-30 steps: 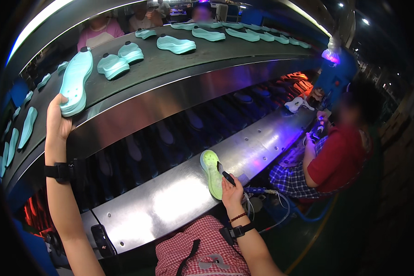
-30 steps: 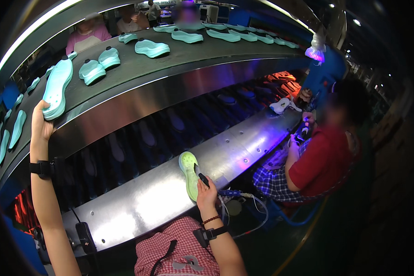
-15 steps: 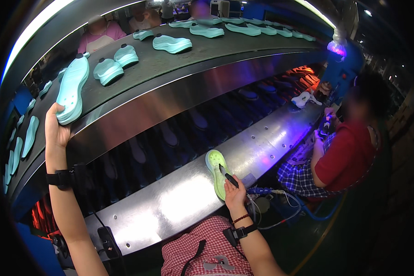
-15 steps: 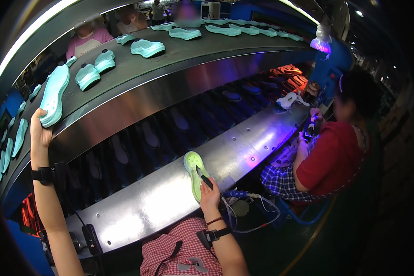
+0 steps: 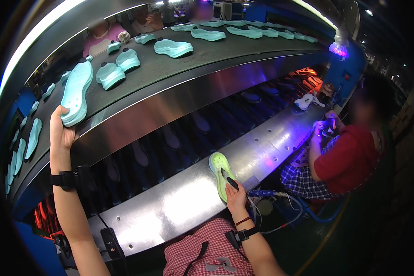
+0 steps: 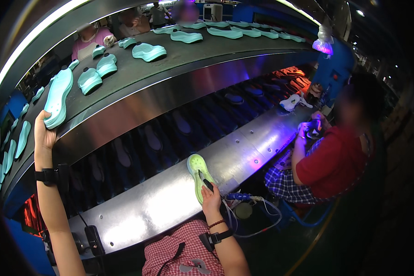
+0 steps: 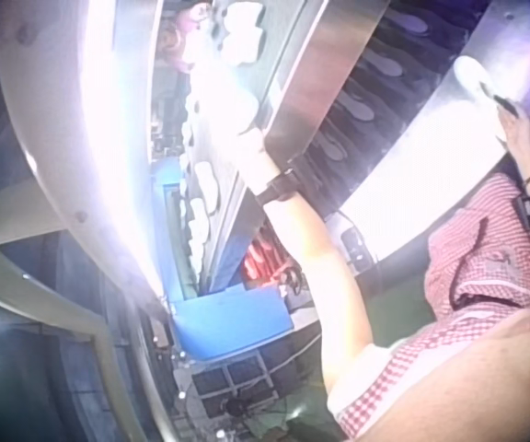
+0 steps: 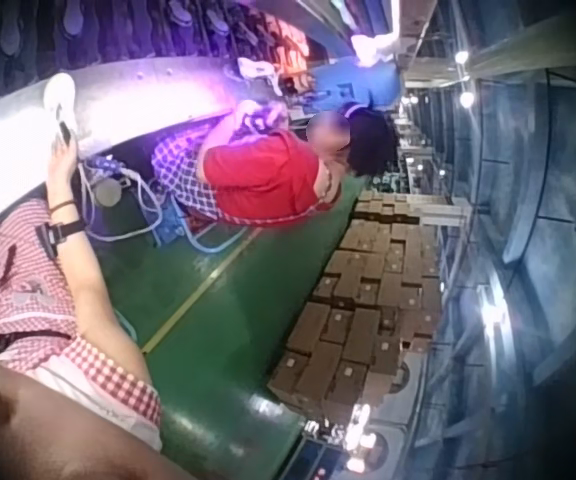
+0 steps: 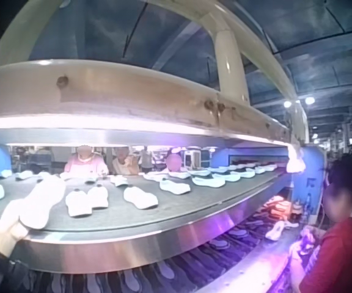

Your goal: Applying glue or primer to shoe soles using a brush on a factory assembly line.

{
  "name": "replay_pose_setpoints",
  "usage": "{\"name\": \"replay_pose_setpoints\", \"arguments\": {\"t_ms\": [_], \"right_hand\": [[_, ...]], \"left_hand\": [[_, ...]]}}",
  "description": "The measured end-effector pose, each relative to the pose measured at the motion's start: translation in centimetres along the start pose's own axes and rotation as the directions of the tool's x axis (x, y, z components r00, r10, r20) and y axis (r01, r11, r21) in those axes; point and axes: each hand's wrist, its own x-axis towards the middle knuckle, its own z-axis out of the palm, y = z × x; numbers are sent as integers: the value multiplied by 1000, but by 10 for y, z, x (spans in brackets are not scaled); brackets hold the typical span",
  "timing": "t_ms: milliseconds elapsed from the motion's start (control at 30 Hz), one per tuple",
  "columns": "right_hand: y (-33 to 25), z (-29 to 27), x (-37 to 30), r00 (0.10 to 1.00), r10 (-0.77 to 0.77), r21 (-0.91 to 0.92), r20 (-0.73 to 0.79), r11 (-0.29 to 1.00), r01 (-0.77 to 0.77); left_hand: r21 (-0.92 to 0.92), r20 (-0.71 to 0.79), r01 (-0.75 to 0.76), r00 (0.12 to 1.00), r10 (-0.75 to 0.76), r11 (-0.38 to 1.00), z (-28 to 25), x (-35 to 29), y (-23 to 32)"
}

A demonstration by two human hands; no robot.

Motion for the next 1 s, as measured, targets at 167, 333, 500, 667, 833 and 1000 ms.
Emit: {"name": "replay_pose_setpoints", "arguments": {"t_ms": [167, 333, 500, 667, 833, 1000], "right_hand": [[0, 3, -3, 994, 51, -9, -98, 999, -52], [-7, 2, -7, 989, 143, 8, -47, 990, -143], [-11, 5, -12, 981, 187, 21, -52, 982, -186], [-13, 2, -11, 981, 190, -1, -49, 982, -190], [-13, 5, -16, 986, 164, -43, -27, 985, -165], [-15, 5, -18, 989, 147, -62, -17, 987, -148]], "left_hand": [[5, -63, -46, 997, 46, 999, -1, 3, -1], [15, -74, -59, 995, 60, 998, 3, 2, -2], [45, -75, -51, 996, 54, 998, -12, 14, -2], [18, -41, -35, 999, 36, 999, -8, 13, -4], [-1, -56, -2, 998, 2, 1000, -8, 13, -2], [7, -104, -18, 994, 18, 1000, -7, 14, -1]]}}
